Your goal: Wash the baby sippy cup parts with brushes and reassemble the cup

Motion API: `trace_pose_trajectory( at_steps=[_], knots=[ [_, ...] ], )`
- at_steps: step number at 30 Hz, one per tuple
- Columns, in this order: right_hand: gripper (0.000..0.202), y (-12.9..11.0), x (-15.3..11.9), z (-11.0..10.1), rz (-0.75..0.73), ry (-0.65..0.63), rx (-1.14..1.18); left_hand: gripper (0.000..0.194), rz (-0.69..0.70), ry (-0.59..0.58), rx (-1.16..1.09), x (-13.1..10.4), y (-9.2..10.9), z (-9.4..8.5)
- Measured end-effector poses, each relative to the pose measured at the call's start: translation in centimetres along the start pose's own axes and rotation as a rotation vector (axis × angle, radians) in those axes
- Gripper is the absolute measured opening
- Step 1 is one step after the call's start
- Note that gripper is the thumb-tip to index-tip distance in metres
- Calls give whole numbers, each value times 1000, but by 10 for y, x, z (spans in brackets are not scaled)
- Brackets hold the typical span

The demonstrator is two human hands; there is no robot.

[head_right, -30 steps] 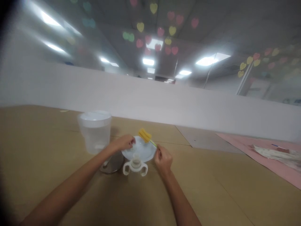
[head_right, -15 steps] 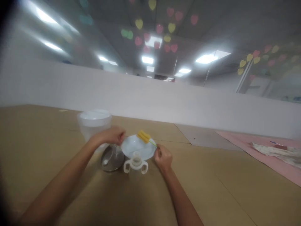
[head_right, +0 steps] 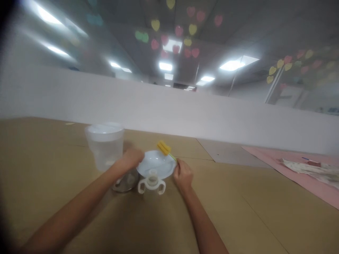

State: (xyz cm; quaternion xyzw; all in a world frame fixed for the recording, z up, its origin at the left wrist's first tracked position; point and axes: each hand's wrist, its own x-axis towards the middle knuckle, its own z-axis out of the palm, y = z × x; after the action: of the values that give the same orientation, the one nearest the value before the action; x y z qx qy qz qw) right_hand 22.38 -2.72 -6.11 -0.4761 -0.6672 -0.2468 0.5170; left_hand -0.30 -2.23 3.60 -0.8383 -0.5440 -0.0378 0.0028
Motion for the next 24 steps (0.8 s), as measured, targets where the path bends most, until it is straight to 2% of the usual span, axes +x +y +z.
trace_pose_trajectory(
  at_steps=[4,6,9,14,16,20,24],
  knots=[
    [26,0,0,1,7,4,-2,21,119,-48,-97,7,23,21],
    [25,1,0,1,-8,12,-5,21,128,-66,-130,13,29,31],
    [24,2,0,1,18,39,-13,19,85,-54,-132,20,28,41],
    [23,2,0,1,70,42,-11,28,41,-28,-127,24,19,46],
    [23,2,0,1,56,39,-7,27,52,-55,-144,25,16,47],
    [23,1,-1,-1,57,41,0,19,157,-141,-251,27,8,40],
    [22,0,-1,-1,106,54,-29,28,293,-97,-442,18,0,11]
  ],
)
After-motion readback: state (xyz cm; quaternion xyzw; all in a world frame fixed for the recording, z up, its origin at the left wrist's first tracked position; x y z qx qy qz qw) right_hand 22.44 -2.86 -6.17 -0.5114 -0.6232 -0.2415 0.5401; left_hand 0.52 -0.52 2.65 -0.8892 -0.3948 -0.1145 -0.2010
